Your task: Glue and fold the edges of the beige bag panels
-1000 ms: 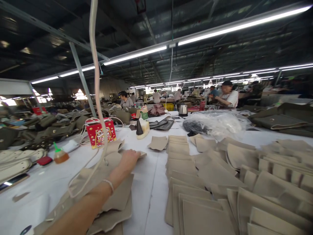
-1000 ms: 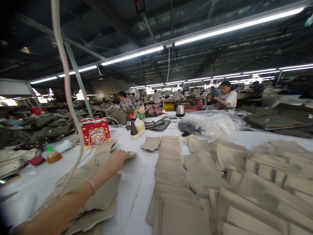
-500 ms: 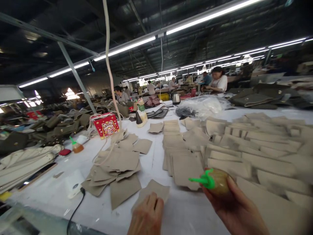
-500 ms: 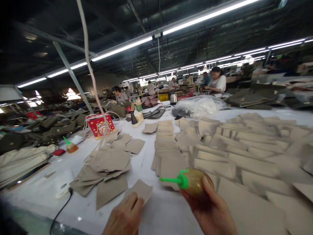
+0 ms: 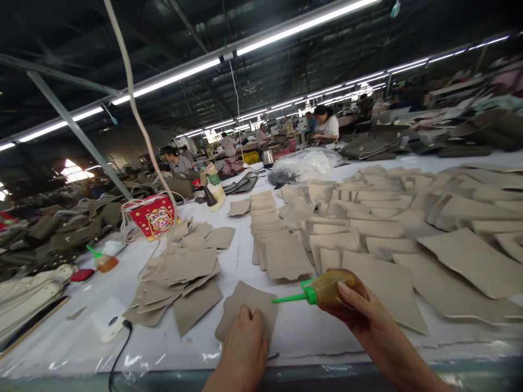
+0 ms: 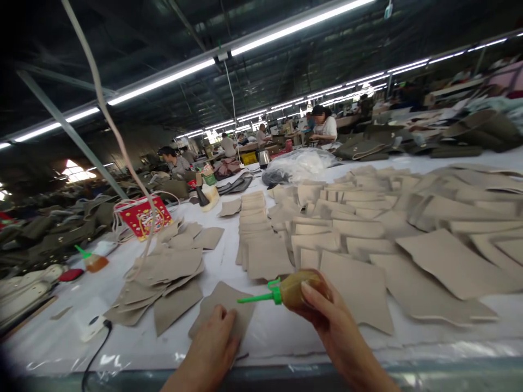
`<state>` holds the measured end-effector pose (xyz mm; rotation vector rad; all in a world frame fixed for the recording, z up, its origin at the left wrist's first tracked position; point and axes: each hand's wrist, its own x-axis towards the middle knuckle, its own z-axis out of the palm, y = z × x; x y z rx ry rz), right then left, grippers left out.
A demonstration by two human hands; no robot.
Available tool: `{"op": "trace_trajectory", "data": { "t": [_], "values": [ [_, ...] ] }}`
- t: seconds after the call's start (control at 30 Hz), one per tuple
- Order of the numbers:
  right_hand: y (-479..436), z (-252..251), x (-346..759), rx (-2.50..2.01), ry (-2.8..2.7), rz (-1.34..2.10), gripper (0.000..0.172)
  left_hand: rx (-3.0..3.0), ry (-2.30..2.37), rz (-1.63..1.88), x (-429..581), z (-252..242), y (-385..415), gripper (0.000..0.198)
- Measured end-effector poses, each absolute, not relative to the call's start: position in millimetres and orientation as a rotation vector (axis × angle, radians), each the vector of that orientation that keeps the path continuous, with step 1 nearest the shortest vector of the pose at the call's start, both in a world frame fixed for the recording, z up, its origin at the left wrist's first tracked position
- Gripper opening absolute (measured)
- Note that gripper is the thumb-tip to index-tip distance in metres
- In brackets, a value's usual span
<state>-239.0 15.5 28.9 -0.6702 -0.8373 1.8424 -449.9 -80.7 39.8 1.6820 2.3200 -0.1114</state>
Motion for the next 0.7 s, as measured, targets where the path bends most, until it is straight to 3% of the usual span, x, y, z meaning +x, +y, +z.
{"op": "trace_trajectory", "data": {
  "t": [0.57, 0.7],
  "values": [
    [15.9, 27.6, -244.5, -0.695, -0.909, 1.809, 0.041, 1.664, 2.339, -0.246, -436.0, 54.2, -63.3, 0.033],
    [14.1, 34.2, -244.5, -0.745, -0.961, 1.746, 0.048, 1.7, 2.373, -0.234, -441.4, 50.6, -58.4, 0.032]
  ]
}}
